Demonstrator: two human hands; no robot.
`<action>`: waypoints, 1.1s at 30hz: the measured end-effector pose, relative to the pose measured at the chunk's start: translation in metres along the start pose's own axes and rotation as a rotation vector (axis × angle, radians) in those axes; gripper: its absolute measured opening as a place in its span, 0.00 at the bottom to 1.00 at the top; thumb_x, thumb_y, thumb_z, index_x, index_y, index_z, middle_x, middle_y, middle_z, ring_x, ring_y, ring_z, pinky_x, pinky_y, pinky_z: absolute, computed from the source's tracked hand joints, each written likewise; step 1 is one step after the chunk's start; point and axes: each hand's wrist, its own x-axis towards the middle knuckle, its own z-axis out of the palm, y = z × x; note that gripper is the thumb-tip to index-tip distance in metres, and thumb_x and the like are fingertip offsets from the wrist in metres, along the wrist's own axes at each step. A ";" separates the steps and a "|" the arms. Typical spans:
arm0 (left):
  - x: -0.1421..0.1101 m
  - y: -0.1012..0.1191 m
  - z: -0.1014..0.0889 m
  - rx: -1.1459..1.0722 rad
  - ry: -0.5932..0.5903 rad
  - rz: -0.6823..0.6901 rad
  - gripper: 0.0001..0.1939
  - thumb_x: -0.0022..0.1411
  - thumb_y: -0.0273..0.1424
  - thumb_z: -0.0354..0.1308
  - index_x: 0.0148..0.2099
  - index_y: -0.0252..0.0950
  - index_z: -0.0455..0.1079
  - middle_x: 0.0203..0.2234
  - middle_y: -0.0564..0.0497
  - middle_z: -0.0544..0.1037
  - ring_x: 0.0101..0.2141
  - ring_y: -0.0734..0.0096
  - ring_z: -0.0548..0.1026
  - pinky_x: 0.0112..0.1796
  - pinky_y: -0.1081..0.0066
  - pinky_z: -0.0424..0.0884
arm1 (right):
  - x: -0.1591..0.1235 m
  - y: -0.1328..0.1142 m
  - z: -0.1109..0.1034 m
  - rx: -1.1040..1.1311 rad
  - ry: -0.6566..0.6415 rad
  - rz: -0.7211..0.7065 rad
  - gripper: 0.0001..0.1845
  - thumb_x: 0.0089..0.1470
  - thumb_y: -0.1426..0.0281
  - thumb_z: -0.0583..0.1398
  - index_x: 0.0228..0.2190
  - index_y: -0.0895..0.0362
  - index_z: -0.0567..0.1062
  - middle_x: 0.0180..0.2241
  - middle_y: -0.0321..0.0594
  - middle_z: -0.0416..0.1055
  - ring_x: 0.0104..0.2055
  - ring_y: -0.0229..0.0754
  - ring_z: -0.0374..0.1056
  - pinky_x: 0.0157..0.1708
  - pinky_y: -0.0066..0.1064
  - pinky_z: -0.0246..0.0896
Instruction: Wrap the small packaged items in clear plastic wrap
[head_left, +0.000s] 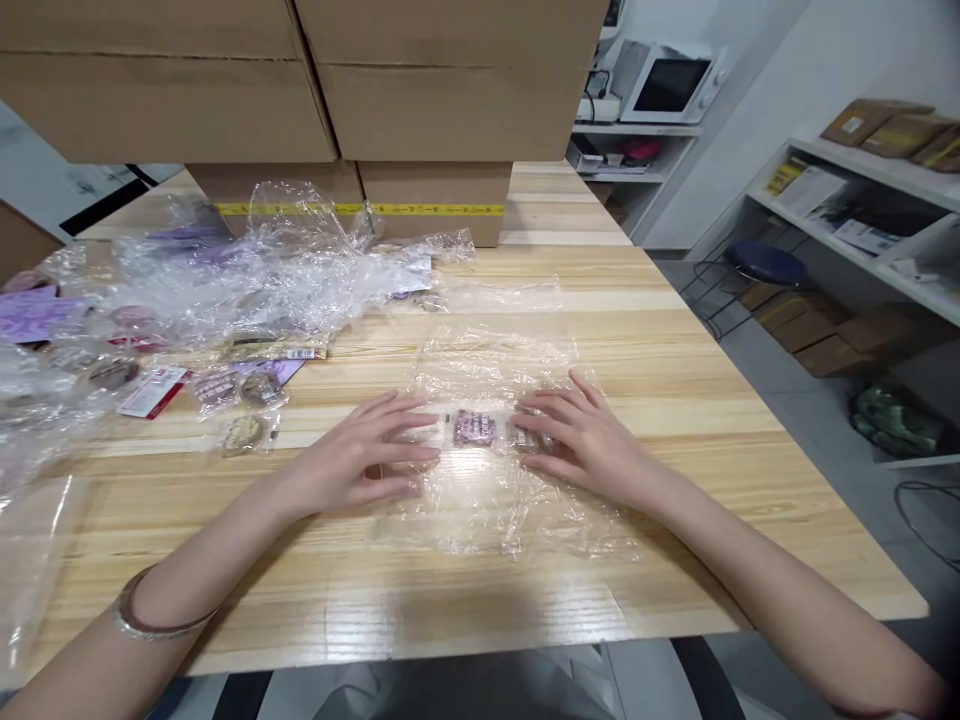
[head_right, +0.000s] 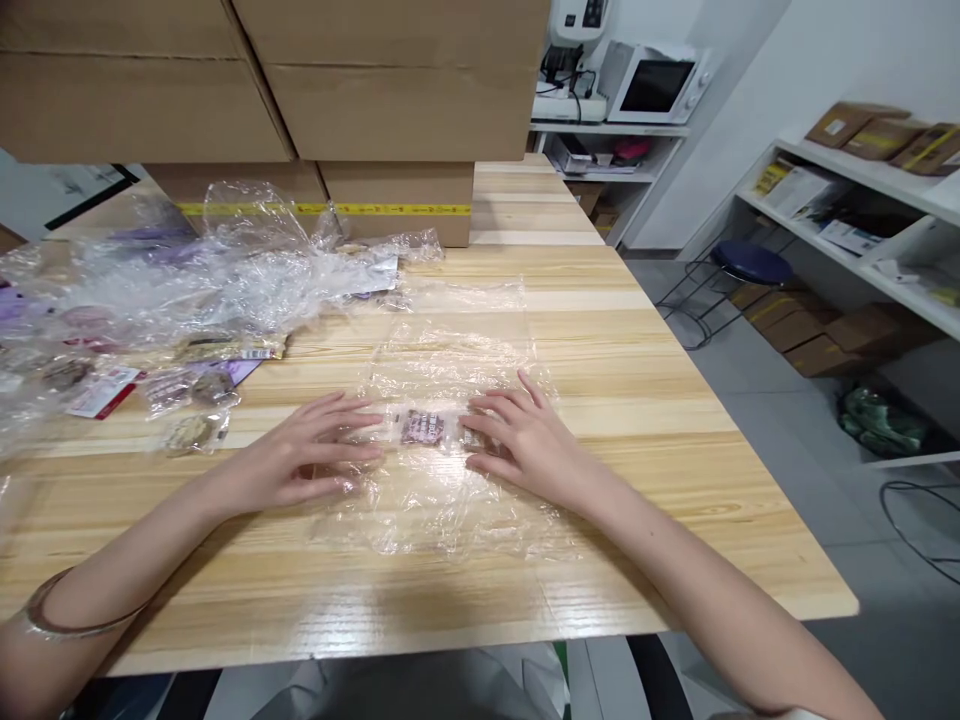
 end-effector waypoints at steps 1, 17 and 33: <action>0.001 0.000 0.001 -0.053 0.006 0.012 0.18 0.68 0.38 0.59 0.59 0.49 0.72 0.61 0.51 0.71 0.64 0.57 0.63 0.65 0.50 0.53 | -0.002 -0.003 -0.003 0.009 -0.011 -0.023 0.26 0.60 0.56 0.61 0.58 0.49 0.70 0.58 0.44 0.70 0.63 0.52 0.62 0.68 0.59 0.38; 0.016 0.005 0.022 -0.490 0.386 -0.671 0.26 0.66 0.51 0.53 0.31 0.35 0.77 0.27 0.49 0.81 0.29 0.66 0.76 0.31 0.70 0.69 | -0.014 0.013 -0.033 0.448 -0.079 0.409 0.14 0.61 0.59 0.57 0.39 0.54 0.78 0.36 0.41 0.80 0.37 0.45 0.76 0.38 0.38 0.70; 0.043 0.012 0.035 0.152 0.182 0.040 0.30 0.68 0.34 0.55 0.69 0.39 0.52 0.63 0.38 0.64 0.63 0.55 0.64 0.59 0.53 0.66 | -0.001 0.010 0.004 0.070 -0.020 -0.013 0.41 0.58 0.58 0.61 0.67 0.57 0.56 0.63 0.54 0.64 0.62 0.56 0.64 0.60 0.52 0.62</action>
